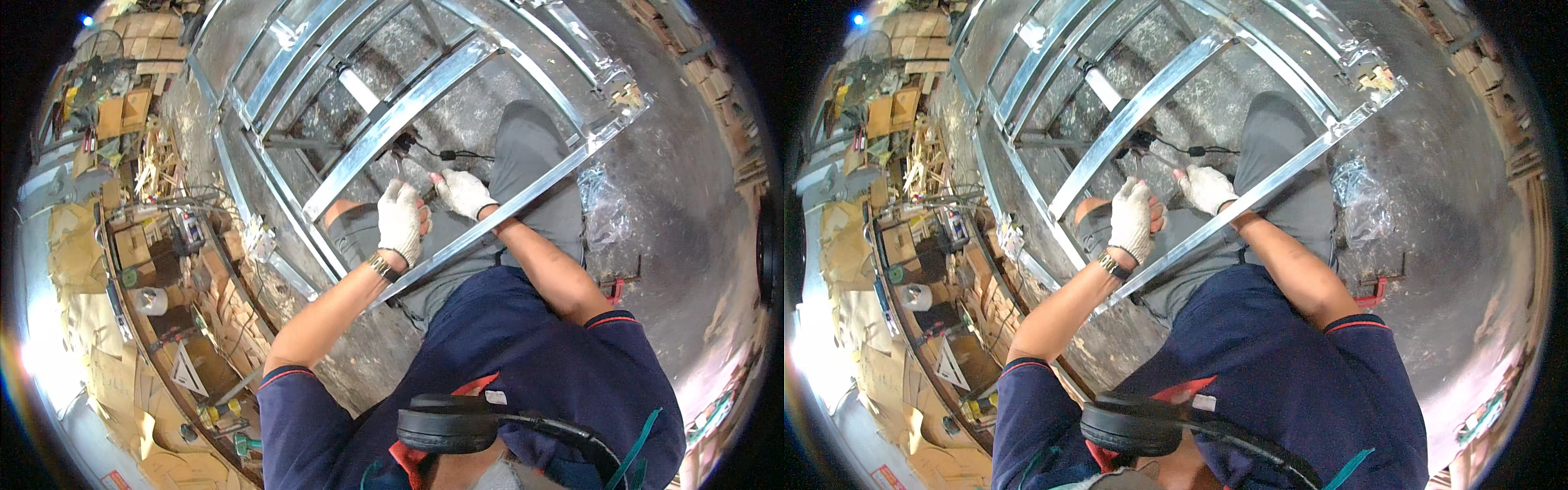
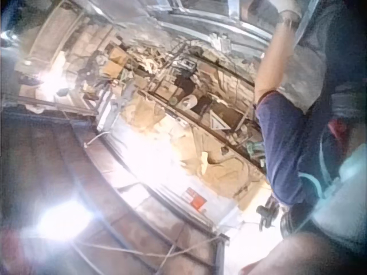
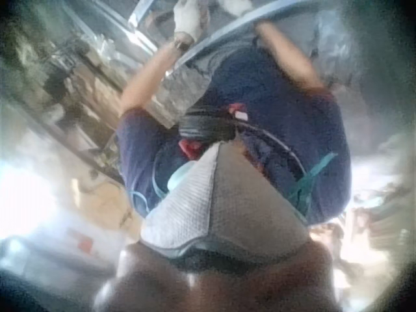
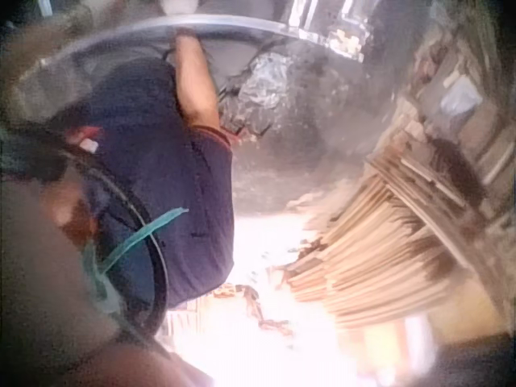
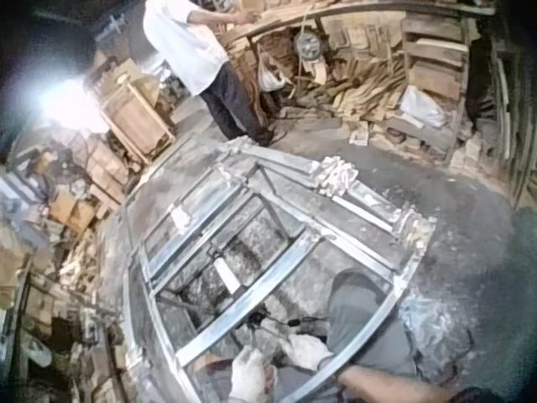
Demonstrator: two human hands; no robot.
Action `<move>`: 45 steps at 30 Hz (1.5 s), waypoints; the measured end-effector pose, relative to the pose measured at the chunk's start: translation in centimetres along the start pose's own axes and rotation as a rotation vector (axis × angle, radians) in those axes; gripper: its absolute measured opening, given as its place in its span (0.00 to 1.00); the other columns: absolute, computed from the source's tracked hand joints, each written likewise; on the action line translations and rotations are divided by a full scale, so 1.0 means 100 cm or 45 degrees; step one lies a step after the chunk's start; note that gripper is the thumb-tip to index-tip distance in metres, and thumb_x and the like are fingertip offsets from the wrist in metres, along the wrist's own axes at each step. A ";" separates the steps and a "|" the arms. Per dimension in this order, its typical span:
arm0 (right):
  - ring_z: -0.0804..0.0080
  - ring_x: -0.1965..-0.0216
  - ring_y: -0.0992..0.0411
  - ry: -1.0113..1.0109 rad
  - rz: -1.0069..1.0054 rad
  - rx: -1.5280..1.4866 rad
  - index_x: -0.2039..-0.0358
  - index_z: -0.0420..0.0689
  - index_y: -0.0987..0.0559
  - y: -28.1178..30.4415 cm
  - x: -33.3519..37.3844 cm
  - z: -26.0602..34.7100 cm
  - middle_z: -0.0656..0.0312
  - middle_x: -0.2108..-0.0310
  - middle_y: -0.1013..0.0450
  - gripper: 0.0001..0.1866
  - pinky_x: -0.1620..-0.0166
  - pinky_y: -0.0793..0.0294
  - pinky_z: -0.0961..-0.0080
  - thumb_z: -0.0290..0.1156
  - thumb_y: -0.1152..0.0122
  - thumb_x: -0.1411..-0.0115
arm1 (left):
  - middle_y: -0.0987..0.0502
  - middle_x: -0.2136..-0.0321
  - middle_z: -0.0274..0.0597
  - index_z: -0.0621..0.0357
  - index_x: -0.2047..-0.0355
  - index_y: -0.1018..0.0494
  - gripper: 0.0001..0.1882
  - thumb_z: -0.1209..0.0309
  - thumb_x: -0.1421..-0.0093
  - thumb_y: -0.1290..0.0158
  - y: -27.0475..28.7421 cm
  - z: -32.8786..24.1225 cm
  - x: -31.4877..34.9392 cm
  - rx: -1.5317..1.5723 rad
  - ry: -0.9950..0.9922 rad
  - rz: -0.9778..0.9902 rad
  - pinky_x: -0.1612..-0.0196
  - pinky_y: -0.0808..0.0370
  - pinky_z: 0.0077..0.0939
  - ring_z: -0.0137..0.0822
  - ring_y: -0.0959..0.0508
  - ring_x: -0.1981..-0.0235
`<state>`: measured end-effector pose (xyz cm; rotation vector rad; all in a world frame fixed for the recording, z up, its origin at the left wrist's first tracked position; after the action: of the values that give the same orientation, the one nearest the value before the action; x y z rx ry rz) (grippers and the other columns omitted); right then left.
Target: The person assembles a metal frame by tightening bolts and nuts using a wrench and a red clamp. They repeatedly adjust the clamp and wrench to secure the frame components in a workshop setting.
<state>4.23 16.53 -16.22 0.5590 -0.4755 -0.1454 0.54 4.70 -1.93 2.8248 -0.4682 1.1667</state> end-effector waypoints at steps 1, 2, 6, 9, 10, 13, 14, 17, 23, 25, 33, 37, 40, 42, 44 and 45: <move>0.36 0.55 0.24 0.015 -0.004 -0.069 0.59 0.38 0.22 -0.005 -0.002 -0.004 0.38 0.61 0.22 0.34 0.51 0.27 0.45 0.57 0.67 0.27 | 0.38 0.77 0.32 0.47 0.58 0.37 0.03 0.70 0.31 0.56 -0.002 -0.001 0.001 -0.017 -0.012 -0.033 0.87 0.44 0.22 0.25 0.41 0.87; 0.36 0.55 0.25 0.030 -0.017 -0.062 0.59 0.38 0.22 -0.005 -0.003 -0.004 0.37 0.61 0.22 0.34 0.51 0.27 0.45 0.57 0.67 0.28 | 0.38 0.78 0.32 0.47 0.57 0.36 0.04 0.70 0.31 0.56 -0.003 -0.001 0.001 -0.032 -0.027 -0.065 0.87 0.44 0.22 0.24 0.41 0.87; 0.35 0.55 0.25 0.087 -0.024 -0.075 0.61 0.37 0.22 -0.007 0.001 -0.001 0.36 0.62 0.23 0.34 0.51 0.29 0.44 0.57 0.66 0.28 | 0.37 0.80 0.29 0.51 0.55 0.37 0.06 0.70 0.31 0.55 0.001 0.030 -0.021 -0.208 -0.328 -0.103 0.88 0.42 0.22 0.23 0.38 0.88; 0.35 0.56 0.25 0.137 -0.098 -0.105 0.65 0.36 0.21 -0.011 -0.006 -0.002 0.37 0.63 0.22 0.32 0.51 0.28 0.45 0.56 0.58 0.30 | 0.34 0.80 0.32 0.53 0.54 0.37 0.07 0.70 0.31 0.55 0.007 0.038 -0.047 -0.434 -0.510 -0.209 0.88 0.39 0.23 0.26 0.35 0.88; 0.35 0.56 0.25 0.142 -0.073 -0.113 0.65 0.36 0.21 -0.017 -0.003 -0.004 0.36 0.64 0.23 0.31 0.52 0.28 0.45 0.56 0.55 0.32 | 0.32 0.80 0.34 0.54 0.53 0.37 0.09 0.69 0.31 0.55 0.010 0.042 -0.057 -0.505 -0.446 -0.202 0.88 0.37 0.25 0.27 0.35 0.89; 0.38 0.57 0.24 0.147 -0.055 -0.120 0.63 0.35 0.20 -0.020 -0.008 -0.011 0.36 0.63 0.22 0.29 0.52 0.27 0.48 0.55 0.43 0.40 | 0.30 0.78 0.37 0.56 0.51 0.35 0.12 0.65 0.31 0.54 0.000 0.028 -0.047 -0.626 -0.076 -0.138 0.89 0.33 0.30 0.31 0.33 0.89; 0.39 0.57 0.24 0.146 -0.045 -0.109 0.62 0.35 0.20 -0.022 -0.009 -0.016 0.37 0.62 0.22 0.29 0.52 0.27 0.48 0.55 0.44 0.40 | 0.29 0.78 0.38 0.57 0.52 0.35 0.13 0.64 0.31 0.53 -0.006 0.020 -0.029 -0.606 0.168 -0.093 0.89 0.31 0.31 0.32 0.32 0.89; 0.40 0.54 0.24 0.049 0.128 -0.082 0.57 0.37 0.18 -0.045 -0.042 -0.052 0.36 0.59 0.23 0.30 0.51 0.27 0.49 0.55 0.47 0.39 | 0.31 0.84 0.39 0.61 0.62 0.30 0.16 0.58 0.32 0.52 -0.009 0.020 -0.027 -0.615 0.268 -0.076 0.90 0.31 0.35 0.35 0.32 0.92; 0.39 0.52 0.25 0.081 -0.018 -0.108 0.60 0.35 0.18 -0.027 -0.025 -0.018 0.35 0.59 0.24 0.27 0.50 0.27 0.48 0.49 0.49 0.37 | 0.29 0.86 0.42 0.67 0.68 0.29 0.22 0.56 0.31 0.51 -0.004 0.026 -0.023 -0.871 -0.051 -0.441 0.90 0.32 0.36 0.38 0.28 0.92; 0.40 0.53 0.25 0.050 -0.012 -0.072 0.62 0.34 0.18 -0.034 -0.033 -0.022 0.35 0.60 0.23 0.27 0.50 0.27 0.49 0.50 0.48 0.37 | 0.29 0.86 0.42 0.67 0.68 0.29 0.21 0.57 0.31 0.51 0.004 0.040 -0.049 -0.987 -0.216 -0.541 0.89 0.31 0.36 0.38 0.28 0.91; 0.39 0.58 0.23 -0.015 -0.104 -0.145 0.70 0.36 0.16 -0.028 0.010 -0.017 0.35 0.65 0.23 0.28 0.54 0.25 0.49 0.53 0.44 0.39 | 0.23 0.81 0.50 0.66 0.68 0.24 0.20 0.58 0.33 0.50 0.006 0.045 -0.051 -1.241 -0.415 -0.628 0.78 0.26 0.42 0.45 0.21 0.82; 0.41 0.60 0.22 0.134 -0.037 -0.322 0.69 0.37 0.17 -0.031 0.025 -0.010 0.39 0.66 0.21 0.26 0.55 0.23 0.51 0.52 0.38 0.46 | 0.21 0.77 0.56 0.65 0.66 0.23 0.19 0.58 0.35 0.49 0.010 0.046 -0.047 -1.338 -0.519 -0.671 0.68 0.25 0.44 0.51 0.19 0.75; 0.41 0.62 0.22 0.194 -0.124 -0.281 0.70 0.40 0.17 -0.028 0.029 -0.007 0.41 0.68 0.21 0.20 0.56 0.23 0.53 0.46 0.35 0.50 | 0.21 0.76 0.57 0.65 0.65 0.22 0.18 0.59 0.37 0.50 0.001 0.039 -0.049 -1.340 -0.500 -0.634 0.67 0.25 0.44 0.54 0.19 0.73; 0.40 0.62 0.22 0.189 -0.110 -0.310 0.69 0.38 0.18 -0.030 0.028 -0.008 0.40 0.69 0.22 0.19 0.58 0.24 0.52 0.44 0.35 0.48 | 0.20 0.74 0.58 0.64 0.64 0.22 0.18 0.59 0.37 0.50 -0.006 0.033 -0.050 -1.377 -0.483 -0.643 0.66 0.25 0.45 0.56 0.18 0.72; 0.40 0.61 0.23 0.230 -0.161 -0.279 0.69 0.38 0.19 -0.029 0.031 -0.004 0.40 0.68 0.22 0.18 0.58 0.24 0.51 0.42 0.36 0.47 | 0.20 0.71 0.60 0.64 0.62 0.24 0.18 0.60 0.35 0.51 -0.010 0.034 -0.046 -1.314 -0.529 -0.666 0.64 0.25 0.47 0.59 0.19 0.69; 0.40 0.61 0.23 0.213 -0.129 -0.273 0.69 0.38 0.18 -0.028 0.031 -0.002 0.40 0.68 0.22 0.17 0.58 0.24 0.50 0.41 0.37 0.46 | 0.20 0.69 0.61 0.64 0.61 0.24 0.17 0.60 0.34 0.51 -0.006 0.040 -0.052 -1.342 -0.544 -0.695 0.63 0.25 0.49 0.60 0.19 0.68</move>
<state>7.10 13.46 -16.69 0.3807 -0.2647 -0.2416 -0.08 5.96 -8.38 1.9985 -0.1909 0.0979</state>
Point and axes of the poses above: each hand's wrist, its own x-axis away from the middle knuckle, its own y-axis out of the back of the hand, z = x × y, the point moved 5 cm from there along -x, towards the middle knuckle
